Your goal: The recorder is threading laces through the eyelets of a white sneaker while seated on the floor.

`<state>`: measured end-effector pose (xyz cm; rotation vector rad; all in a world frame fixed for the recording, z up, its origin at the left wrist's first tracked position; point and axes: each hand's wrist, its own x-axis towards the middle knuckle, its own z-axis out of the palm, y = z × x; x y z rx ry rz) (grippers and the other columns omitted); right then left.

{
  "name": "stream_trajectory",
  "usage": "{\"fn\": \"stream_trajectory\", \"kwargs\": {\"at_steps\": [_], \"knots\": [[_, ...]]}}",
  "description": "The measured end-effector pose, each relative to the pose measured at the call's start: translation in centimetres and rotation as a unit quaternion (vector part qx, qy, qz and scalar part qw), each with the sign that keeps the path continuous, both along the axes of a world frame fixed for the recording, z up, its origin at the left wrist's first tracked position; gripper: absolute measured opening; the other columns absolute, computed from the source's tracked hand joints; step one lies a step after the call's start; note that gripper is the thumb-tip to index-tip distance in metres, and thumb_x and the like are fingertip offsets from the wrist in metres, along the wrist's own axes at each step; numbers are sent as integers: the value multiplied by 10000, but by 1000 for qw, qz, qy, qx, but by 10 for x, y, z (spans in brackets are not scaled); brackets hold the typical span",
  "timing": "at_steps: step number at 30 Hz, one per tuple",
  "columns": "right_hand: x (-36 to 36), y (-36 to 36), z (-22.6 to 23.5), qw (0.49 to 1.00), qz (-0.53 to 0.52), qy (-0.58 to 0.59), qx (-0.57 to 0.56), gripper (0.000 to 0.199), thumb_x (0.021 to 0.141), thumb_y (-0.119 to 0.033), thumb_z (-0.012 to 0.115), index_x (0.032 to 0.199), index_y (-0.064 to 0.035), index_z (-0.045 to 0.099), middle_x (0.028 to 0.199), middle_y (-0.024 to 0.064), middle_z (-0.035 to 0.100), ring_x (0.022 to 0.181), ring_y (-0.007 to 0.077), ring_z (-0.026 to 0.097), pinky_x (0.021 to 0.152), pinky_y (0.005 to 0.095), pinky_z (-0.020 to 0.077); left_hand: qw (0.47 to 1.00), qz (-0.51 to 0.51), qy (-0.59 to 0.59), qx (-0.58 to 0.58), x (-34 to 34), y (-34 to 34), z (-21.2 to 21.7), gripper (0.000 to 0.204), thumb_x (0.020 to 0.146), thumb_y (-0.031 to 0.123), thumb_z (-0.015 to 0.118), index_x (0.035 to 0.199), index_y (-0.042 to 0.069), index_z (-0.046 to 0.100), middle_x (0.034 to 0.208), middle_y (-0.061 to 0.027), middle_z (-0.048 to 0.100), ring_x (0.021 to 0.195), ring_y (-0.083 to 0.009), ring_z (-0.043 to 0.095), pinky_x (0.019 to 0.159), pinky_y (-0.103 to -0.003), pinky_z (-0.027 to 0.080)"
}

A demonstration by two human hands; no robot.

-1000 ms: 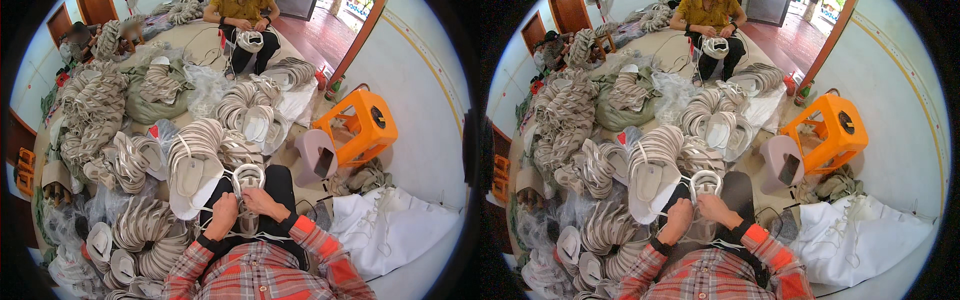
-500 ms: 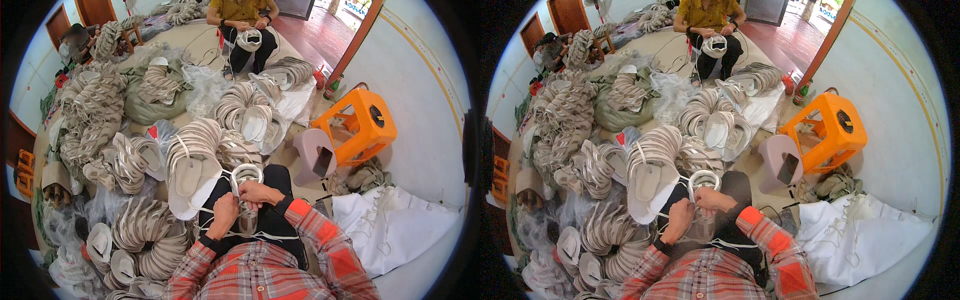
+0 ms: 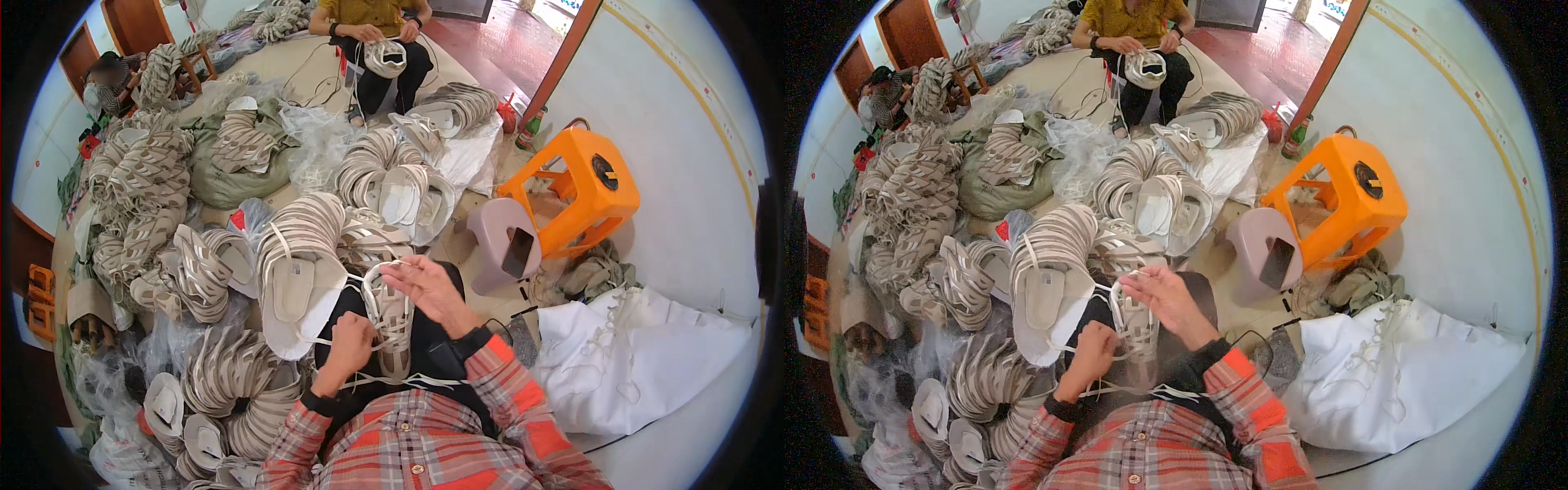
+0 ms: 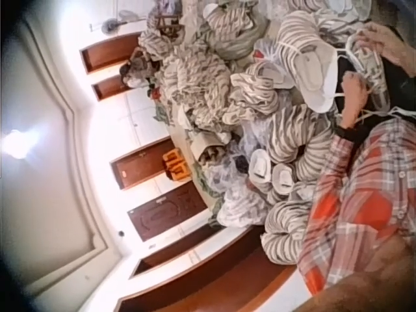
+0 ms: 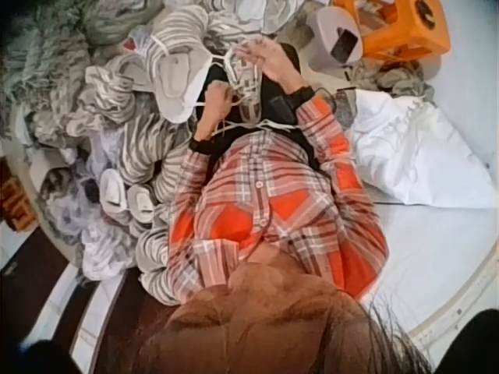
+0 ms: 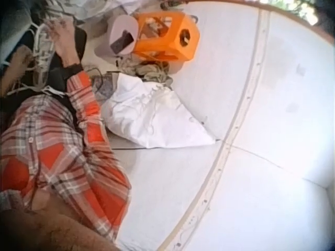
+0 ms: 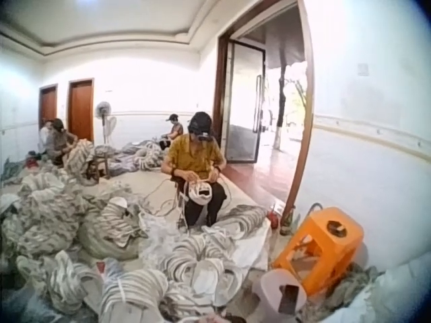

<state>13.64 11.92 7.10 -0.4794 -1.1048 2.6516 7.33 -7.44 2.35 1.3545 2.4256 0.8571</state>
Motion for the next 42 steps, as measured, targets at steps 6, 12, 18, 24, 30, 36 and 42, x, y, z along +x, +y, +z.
{"fn": "stream_trajectory", "kwargs": {"at_steps": [6,12,18,24,30,36,42], "knots": [[42,24,-15,990,-113,14,-78,138,794,31,550,923,-19,539,840,73,569,701,165,566,670,312,487,850,-86,-516,-59,-33,-16,41,148,851,154,545,785,48,624,857,-51,597,866,-168,525,738,-284,404],[159,137,30,926,-375,43,23,83,801,45,501,805,-35,478,718,30,452,643,126,479,690,267,449,934,-246,-241,96,-40,-17,45,77,807,136,585,800,82,638,770,-33,601,781,-179,525,766,-289,358],[223,180,34,900,-416,46,121,53,811,30,507,794,-20,505,747,38,504,692,132,489,722,252,423,954,-103,-281,-1,-40,-6,20,205,746,67,617,949,46,596,800,-32,613,689,-144,523,622,-267,403],[292,221,89,763,-575,0,296,81,826,-41,558,887,11,560,752,36,553,644,93,500,588,201,418,949,-40,-287,120,-34,4,11,346,724,6,602,1062,30,532,839,-92,586,678,-168,529,663,-301,444],[226,155,62,617,-493,-292,539,150,830,-121,604,953,-35,608,711,-7,553,579,52,475,504,187,381,977,-166,-59,118,2,48,16,267,774,24,535,1039,37,510,906,-151,492,795,-327,542,686,-383,476],[103,29,-11,669,-155,-180,704,94,766,-94,526,767,-48,607,764,120,567,772,309,524,696,414,422,979,-201,-36,-16,30,48,22,164,800,108,563,955,58,546,820,-142,527,713,-334,563,625,-403,472],[71,-13,-42,601,-94,-168,776,35,676,-103,585,710,-100,587,722,55,482,796,243,460,691,382,341,978,-3,-201,61,22,54,22,174,817,118,563,916,-12,620,753,-146,628,654,-220,606,609,-306,470]]}}
